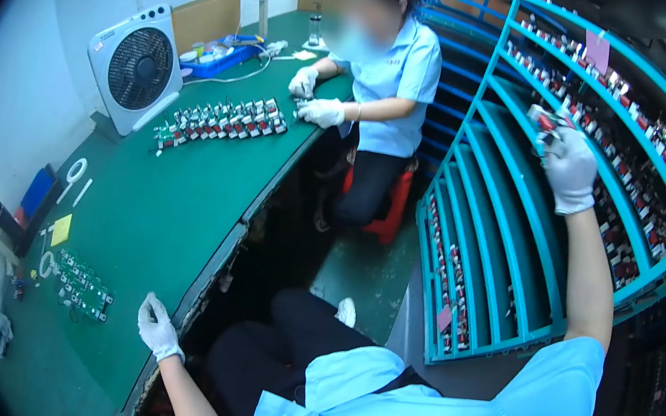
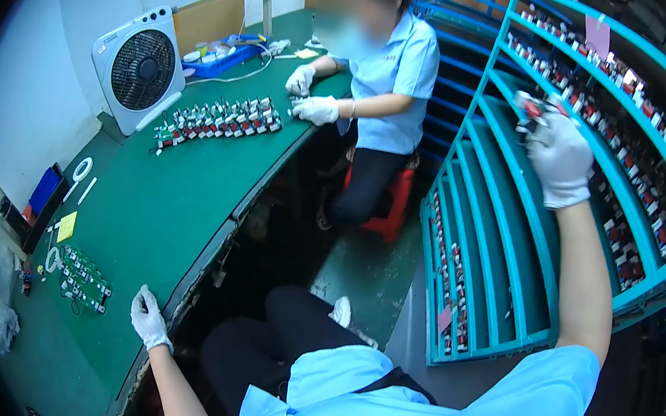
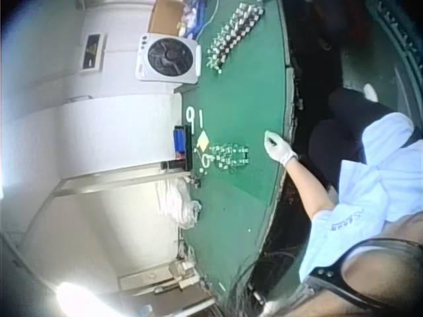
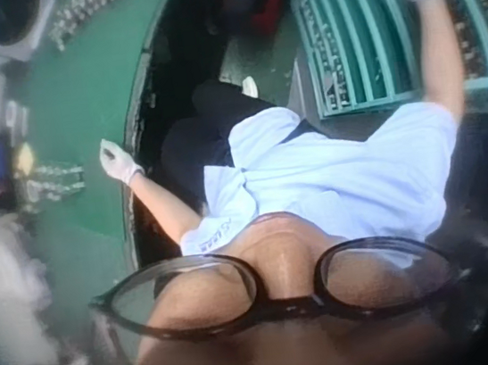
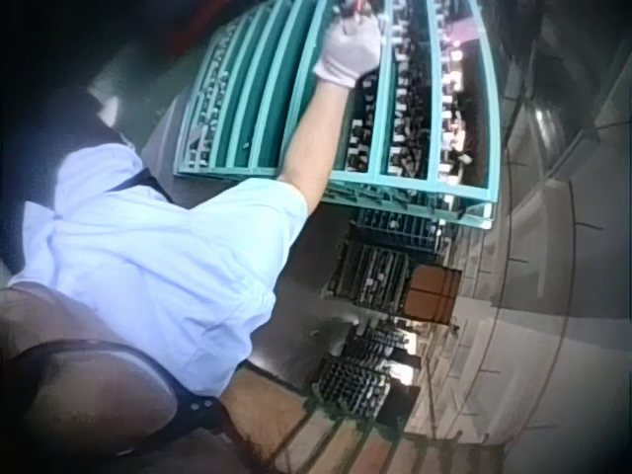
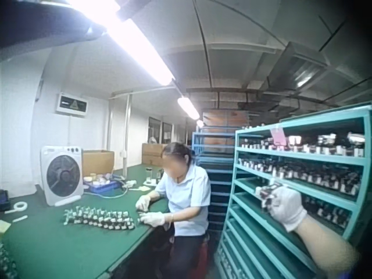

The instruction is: Assembling and inspecting printed circuit boards at a workstation.

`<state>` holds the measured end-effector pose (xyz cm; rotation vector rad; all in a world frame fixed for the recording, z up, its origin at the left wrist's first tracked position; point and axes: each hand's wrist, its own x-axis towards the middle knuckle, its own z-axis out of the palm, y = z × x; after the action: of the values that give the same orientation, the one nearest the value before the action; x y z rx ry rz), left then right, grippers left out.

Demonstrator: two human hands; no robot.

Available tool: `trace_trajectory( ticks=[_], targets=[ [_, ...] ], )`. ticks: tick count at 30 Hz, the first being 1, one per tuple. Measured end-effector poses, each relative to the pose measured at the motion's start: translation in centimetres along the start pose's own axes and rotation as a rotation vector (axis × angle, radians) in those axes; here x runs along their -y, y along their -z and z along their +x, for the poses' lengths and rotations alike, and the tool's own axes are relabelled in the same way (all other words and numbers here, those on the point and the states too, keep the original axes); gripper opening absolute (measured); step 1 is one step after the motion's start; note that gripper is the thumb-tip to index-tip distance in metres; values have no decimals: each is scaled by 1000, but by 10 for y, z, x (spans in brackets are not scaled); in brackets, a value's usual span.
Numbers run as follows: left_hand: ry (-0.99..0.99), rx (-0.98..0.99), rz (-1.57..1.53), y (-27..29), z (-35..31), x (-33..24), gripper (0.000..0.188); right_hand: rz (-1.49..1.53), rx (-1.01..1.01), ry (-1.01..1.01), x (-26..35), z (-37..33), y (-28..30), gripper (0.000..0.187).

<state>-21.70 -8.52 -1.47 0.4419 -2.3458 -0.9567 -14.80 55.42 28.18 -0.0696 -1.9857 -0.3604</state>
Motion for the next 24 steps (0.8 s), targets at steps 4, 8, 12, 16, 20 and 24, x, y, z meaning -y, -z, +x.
trace_trajectory(
  ticks=[4,8,12,16,20,24],
  targets=[
    [78,53,-471,13,-40,-62,29,560,150,83,125,-16,-27,13],
    [97,583,-834,15,-94,-130,44,989,416,58,243,-63,-26,12],
    [312,563,-1037,16,-133,-129,63,1486,633,113,348,-130,-18,19],
    [571,405,-1175,35,-159,-112,69,1762,556,218,399,-163,15,29],
    [565,289,-1246,51,-166,-123,73,1842,626,184,402,-182,23,28],
    [640,263,-1266,41,-171,-121,70,1836,748,112,394,-186,22,24]
  ],
)
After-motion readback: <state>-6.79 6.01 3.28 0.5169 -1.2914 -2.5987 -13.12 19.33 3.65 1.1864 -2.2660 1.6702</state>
